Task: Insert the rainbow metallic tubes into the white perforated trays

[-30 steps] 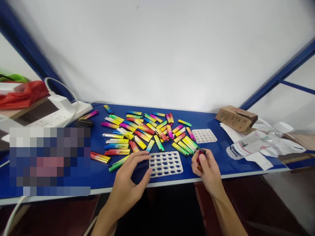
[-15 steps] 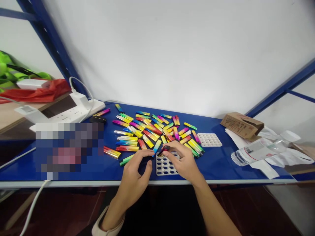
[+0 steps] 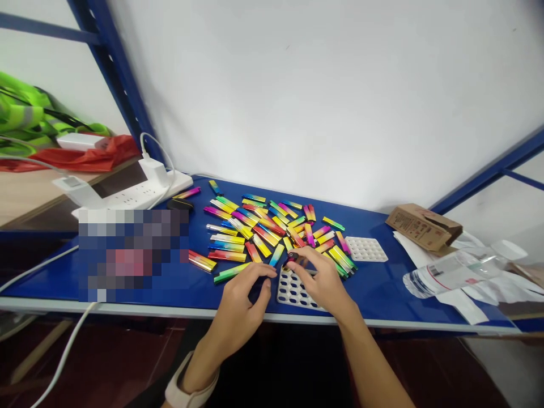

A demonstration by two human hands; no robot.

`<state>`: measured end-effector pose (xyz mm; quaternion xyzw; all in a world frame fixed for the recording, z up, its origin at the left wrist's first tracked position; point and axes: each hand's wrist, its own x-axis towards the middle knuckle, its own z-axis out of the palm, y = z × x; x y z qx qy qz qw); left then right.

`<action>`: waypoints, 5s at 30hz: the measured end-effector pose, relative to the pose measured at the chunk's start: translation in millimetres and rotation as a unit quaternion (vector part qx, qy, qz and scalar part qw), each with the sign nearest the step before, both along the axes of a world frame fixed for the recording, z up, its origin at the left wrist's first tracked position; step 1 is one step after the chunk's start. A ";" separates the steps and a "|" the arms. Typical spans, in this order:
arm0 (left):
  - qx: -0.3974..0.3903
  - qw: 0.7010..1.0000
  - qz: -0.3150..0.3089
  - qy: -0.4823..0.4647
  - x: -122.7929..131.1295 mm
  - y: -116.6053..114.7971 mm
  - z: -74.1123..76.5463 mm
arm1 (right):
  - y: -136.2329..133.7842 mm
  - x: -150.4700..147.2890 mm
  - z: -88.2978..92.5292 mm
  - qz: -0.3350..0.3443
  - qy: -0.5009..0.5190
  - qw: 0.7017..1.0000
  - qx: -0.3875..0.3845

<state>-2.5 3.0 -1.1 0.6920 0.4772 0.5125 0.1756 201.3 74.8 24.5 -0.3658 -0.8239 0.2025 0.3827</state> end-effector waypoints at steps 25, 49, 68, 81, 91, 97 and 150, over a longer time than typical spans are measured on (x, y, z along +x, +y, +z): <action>0.032 0.981 -0.072 0.177 9.1 -2.9 -4.1 | 26.2 16.6 2.7 -0.186 0.110 0.976 -0.001; 0.028 0.978 -0.062 0.195 10.5 -2.9 -3.2 | -13.3 14.1 -7.3 -0.038 0.381 0.881 -0.276; 0.036 0.978 -0.058 0.198 10.6 -1.2 -3.7 | -6.8 14.8 -19.3 -0.024 0.446 0.818 -0.362; 0.030 0.978 -0.061 0.195 11.1 -2.4 -2.3 | -10.5 14.6 -2.0 -0.037 0.268 0.938 -0.216; 0.026 0.978 -0.060 0.196 10.7 -3.5 -3.8 | -5.5 12.9 5.4 -0.010 0.138 0.987 -0.083; 0.021 0.978 -0.061 0.198 10.9 -3.2 -2.3 | -2.4 7.6 -2.6 0.000 0.132 0.984 -0.122; 0.027 0.981 -0.060 0.182 11.6 -4.2 -2.9 | -5.5 12.1 -9.8 -0.059 0.410 0.857 -0.305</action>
